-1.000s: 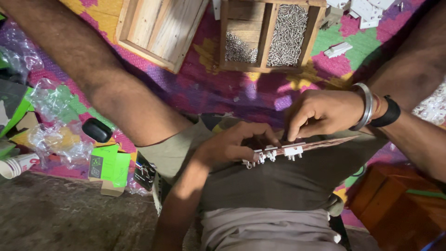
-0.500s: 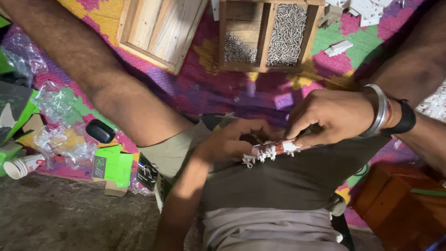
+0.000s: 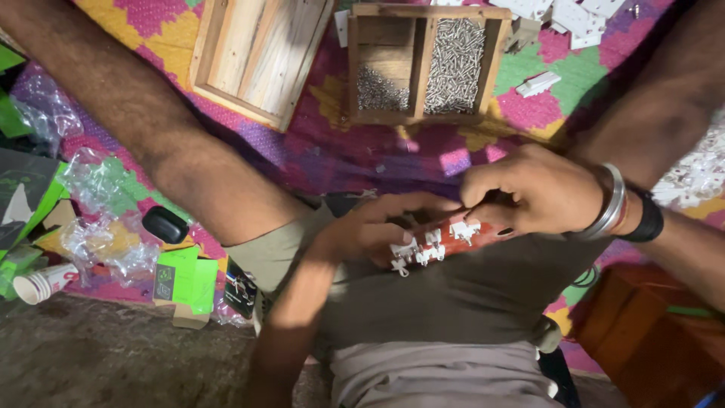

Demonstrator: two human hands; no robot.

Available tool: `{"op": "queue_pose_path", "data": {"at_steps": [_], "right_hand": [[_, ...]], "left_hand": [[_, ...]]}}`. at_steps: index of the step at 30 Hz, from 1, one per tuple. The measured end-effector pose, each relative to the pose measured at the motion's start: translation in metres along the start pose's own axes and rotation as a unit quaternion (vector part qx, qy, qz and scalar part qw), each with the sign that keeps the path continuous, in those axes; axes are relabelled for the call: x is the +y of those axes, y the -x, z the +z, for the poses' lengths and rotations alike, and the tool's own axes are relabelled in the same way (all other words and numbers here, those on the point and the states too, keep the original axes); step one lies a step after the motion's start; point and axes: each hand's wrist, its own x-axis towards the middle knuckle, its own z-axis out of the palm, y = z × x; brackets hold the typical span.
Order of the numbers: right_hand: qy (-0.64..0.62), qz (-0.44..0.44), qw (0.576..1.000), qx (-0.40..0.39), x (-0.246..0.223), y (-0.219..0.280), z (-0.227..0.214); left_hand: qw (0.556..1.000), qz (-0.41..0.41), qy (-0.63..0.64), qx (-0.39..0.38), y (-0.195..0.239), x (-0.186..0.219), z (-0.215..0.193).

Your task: The person assembles white electrical socket components onto a red mounting board. They pick up individual sockets and screws from a wooden box and the surrounding pile, then secure each socket into place on the board using their hands.

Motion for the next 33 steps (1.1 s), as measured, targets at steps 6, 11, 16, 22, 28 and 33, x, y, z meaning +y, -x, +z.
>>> {"op": "queue_pose_path", "data": {"at_steps": [6,11,16,22,28,33], "right_hand": [[0.119,0.002,0.976,0.182,-0.017,0.019,0.014],[0.273,0.004,0.906,0.323,-0.02,0.031,0.036],[0.112,0.121,0.899,0.405,-0.014,0.04,0.067],[0.059,0.121,0.892,0.431,-0.007,0.022,0.049],[0.088,0.045,0.828,0.551,-0.013,-0.01,0.05],[-0.285,-0.026,0.707,0.647,-0.024,-0.025,0.121]], "left_hand": [[0.988,0.126,-0.07,-0.048,-0.016,-0.014,-0.013],[0.998,0.043,-0.028,-0.044,-0.02,-0.009,-0.015],[0.994,0.016,0.048,-0.093,-0.02,0.004,-0.016],[0.997,0.042,0.019,-0.058,-0.023,0.007,-0.023],[0.978,0.138,0.141,0.073,-0.002,0.008,-0.008],[0.949,0.226,0.102,0.196,0.022,0.023,0.016]]}}
